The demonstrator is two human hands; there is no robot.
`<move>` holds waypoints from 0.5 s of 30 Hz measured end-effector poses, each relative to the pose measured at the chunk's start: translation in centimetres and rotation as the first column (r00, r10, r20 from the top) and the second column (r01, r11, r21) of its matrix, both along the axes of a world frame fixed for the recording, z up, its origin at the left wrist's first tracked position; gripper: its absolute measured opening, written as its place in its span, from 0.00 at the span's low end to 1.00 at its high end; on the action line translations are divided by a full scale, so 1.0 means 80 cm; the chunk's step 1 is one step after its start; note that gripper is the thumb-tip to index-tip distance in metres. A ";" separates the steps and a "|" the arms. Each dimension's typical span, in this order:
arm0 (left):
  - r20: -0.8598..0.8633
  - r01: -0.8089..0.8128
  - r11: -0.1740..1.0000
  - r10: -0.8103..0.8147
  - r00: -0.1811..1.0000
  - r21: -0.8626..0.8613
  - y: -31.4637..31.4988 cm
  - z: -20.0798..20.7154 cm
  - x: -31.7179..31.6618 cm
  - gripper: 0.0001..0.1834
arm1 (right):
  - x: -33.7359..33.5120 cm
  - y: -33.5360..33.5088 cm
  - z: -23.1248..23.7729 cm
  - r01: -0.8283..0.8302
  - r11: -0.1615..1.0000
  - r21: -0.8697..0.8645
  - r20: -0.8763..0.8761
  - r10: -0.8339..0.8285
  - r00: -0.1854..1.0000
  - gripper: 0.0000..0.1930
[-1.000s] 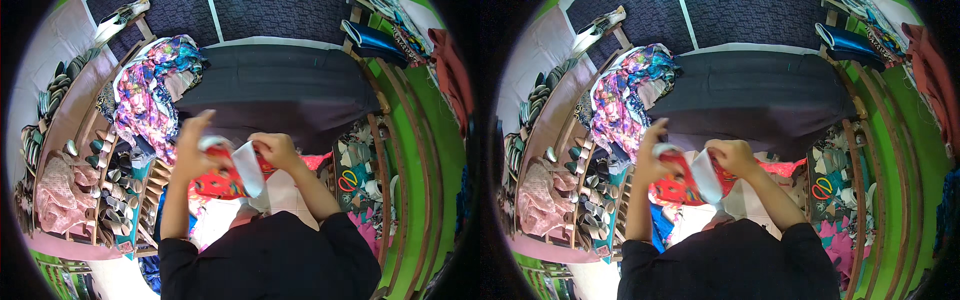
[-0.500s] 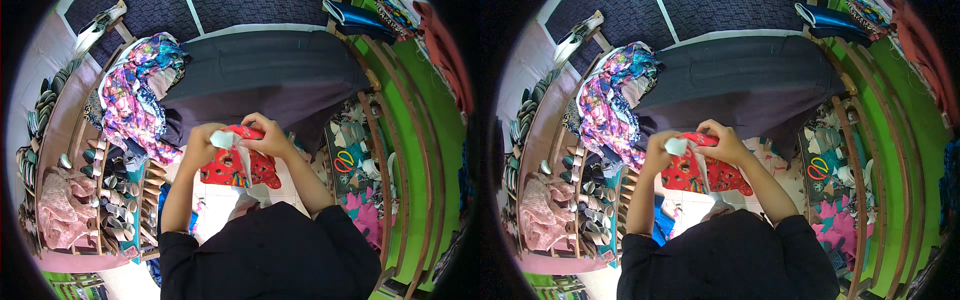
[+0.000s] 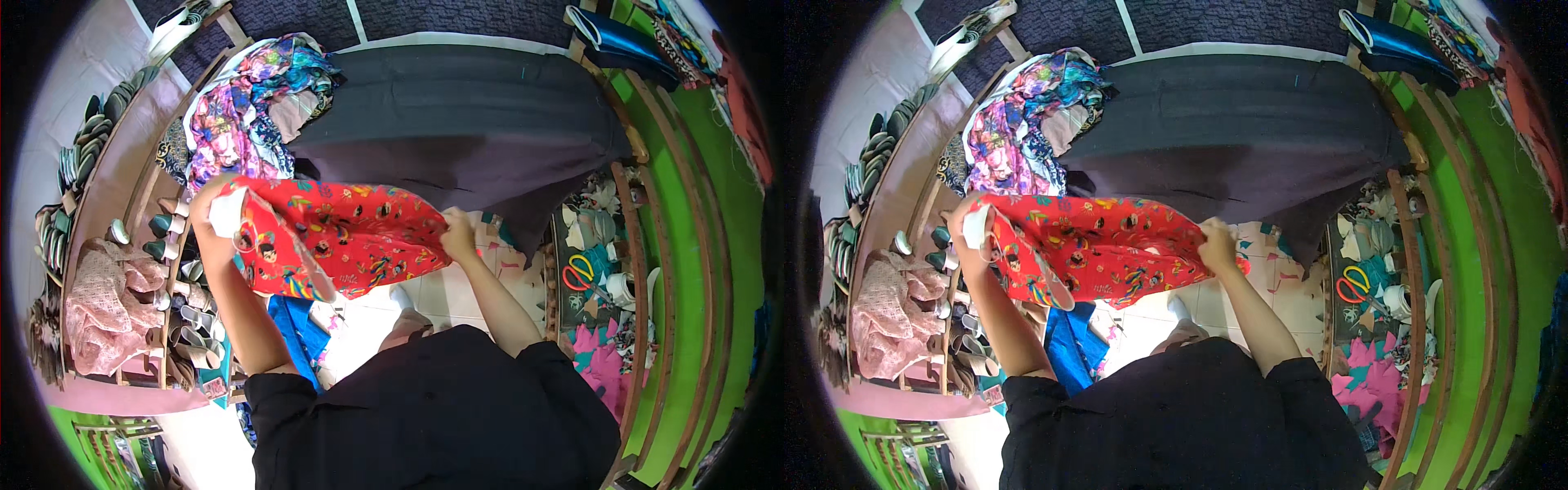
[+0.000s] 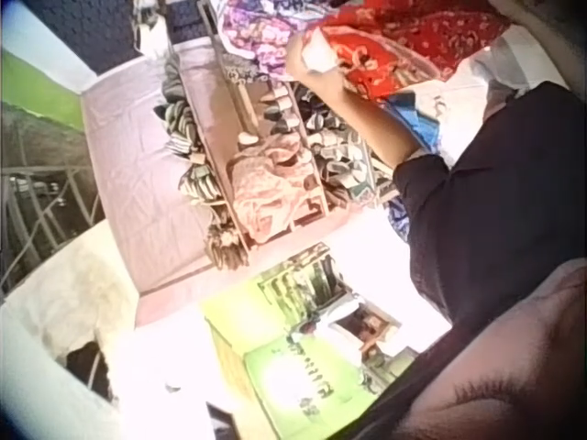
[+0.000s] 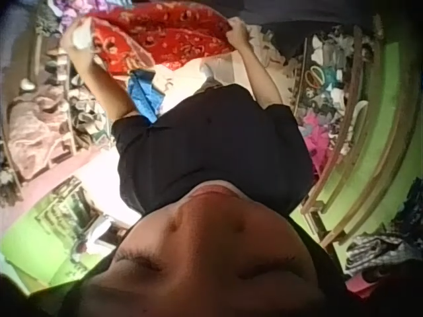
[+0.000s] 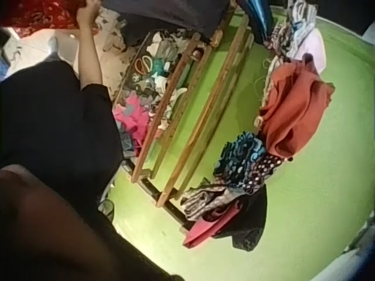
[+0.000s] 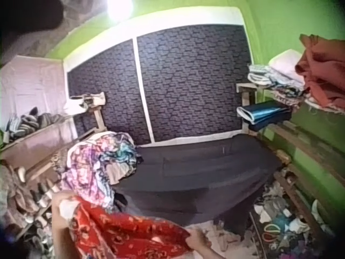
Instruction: Folding various pieces of printed fabric on a workbench in a workshop.
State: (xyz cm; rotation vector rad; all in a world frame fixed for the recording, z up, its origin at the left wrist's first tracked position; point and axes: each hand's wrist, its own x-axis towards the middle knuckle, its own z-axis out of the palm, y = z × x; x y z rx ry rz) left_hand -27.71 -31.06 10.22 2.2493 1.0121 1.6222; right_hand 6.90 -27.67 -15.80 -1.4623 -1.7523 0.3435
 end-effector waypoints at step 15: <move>-0.062 0.063 0.715 -0.148 0.987 -0.696 -0.077 -0.138 0.002 0.14 | 0.158 0.027 0.020 0.207 0.977 -0.057 -0.995 -0.073 0.071 0.15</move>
